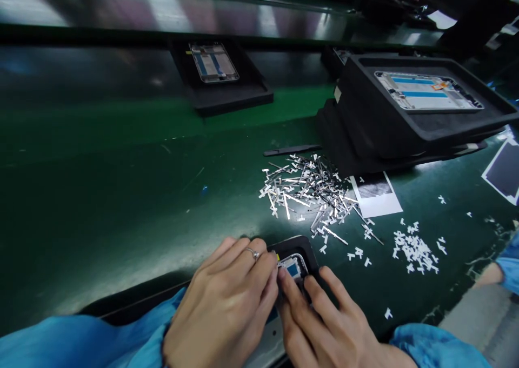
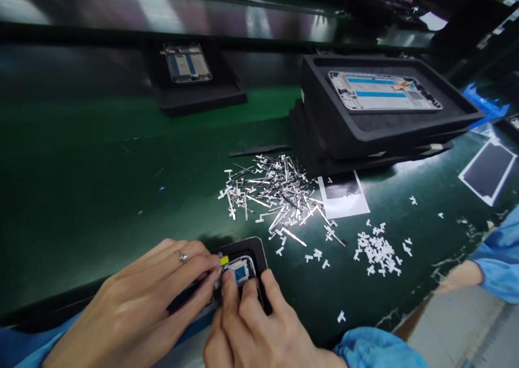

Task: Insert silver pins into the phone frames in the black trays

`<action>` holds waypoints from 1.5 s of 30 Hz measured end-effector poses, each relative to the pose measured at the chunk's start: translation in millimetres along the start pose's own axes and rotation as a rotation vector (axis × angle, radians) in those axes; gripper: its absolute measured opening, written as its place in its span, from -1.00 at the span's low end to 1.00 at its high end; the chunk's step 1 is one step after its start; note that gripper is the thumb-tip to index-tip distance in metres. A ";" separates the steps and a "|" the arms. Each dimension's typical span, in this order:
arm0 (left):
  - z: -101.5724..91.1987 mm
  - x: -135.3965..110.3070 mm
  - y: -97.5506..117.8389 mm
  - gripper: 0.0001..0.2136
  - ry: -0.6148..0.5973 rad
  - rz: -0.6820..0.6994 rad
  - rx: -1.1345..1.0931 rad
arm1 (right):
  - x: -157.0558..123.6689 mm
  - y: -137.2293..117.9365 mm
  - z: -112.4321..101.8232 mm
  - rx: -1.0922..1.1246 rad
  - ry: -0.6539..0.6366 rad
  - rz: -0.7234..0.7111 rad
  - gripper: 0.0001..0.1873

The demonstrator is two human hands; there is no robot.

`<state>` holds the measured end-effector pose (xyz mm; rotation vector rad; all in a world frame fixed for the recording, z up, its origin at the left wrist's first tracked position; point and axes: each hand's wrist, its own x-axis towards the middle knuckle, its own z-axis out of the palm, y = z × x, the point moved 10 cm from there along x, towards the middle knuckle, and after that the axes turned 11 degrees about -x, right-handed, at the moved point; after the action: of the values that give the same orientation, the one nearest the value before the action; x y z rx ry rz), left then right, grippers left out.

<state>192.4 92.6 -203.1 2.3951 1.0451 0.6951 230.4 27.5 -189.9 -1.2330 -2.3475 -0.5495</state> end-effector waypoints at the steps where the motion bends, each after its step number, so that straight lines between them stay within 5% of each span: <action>1: -0.3 0.2 0.1 -0.64 -0.001 -0.001 0.003 | -0.2 -0.3 0.1 -0.004 0.006 0.005 -0.62; 20: -4.7 -8.7 -7.0 -0.77 -0.066 0.040 0.039 | 14.1 -14.0 -3.6 -0.077 -0.027 -0.182 -0.62; 33: -11.0 -18.5 -3.3 -0.67 0.102 0.000 0.191 | 3.2 -1.2 -2.3 0.052 0.066 0.003 -0.71; 40: -2.4 -16.3 7.0 -0.66 -0.082 0.111 0.259 | 11.4 -5.4 -1.7 -0.007 0.005 -0.109 -0.63; 45: -6.3 -14.3 10.0 -0.63 -0.062 0.097 0.300 | 12.5 4.9 -5.1 0.034 0.043 -0.031 -0.64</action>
<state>185.7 76.7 -196.4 2.7198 1.0788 0.5224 229.0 35.7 -178.2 -1.1602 -2.3341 -0.5382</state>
